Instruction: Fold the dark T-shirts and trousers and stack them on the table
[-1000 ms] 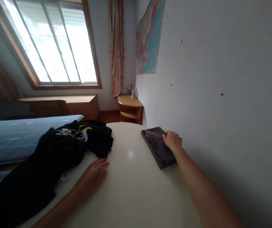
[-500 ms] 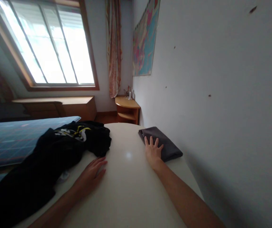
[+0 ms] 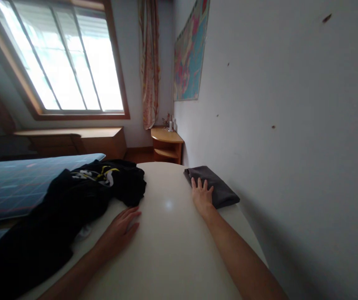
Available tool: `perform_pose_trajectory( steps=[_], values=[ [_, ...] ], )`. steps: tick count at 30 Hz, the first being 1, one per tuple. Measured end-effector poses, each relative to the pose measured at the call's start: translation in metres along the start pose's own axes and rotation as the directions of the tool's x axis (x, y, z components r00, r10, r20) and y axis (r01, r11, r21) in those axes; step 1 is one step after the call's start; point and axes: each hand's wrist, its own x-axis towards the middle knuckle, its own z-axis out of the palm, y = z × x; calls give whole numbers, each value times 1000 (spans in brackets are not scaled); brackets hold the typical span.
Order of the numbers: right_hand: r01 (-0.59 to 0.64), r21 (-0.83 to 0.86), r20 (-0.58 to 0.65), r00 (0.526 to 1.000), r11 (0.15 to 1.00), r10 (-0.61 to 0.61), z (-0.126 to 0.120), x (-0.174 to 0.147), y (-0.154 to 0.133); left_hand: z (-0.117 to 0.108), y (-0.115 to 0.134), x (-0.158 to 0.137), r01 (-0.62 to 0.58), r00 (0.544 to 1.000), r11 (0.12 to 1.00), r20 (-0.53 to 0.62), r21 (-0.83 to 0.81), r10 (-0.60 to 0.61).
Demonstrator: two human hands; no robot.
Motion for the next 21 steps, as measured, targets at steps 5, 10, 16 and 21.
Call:
perform_pose_trajectory(
  steps=[5,10,16,21],
  values=[
    [16,22,-64,998,1000,-15,0,-16,-12,-2,2,1,17,1000,1000,5,3,-17],
    [158,178,-45,987,971,-152,4,-46,-32,-1,1,0,-7,1000,1000,-14,-1,7],
    [252,333,84,952,909,-294,2,-84,-47,-1,-1,-2,-14,1000,999,13,32,14],
    [329,404,134,902,853,-411,-9,-93,-45,-2,2,-4,-22,999,998,35,54,20]
  ],
)
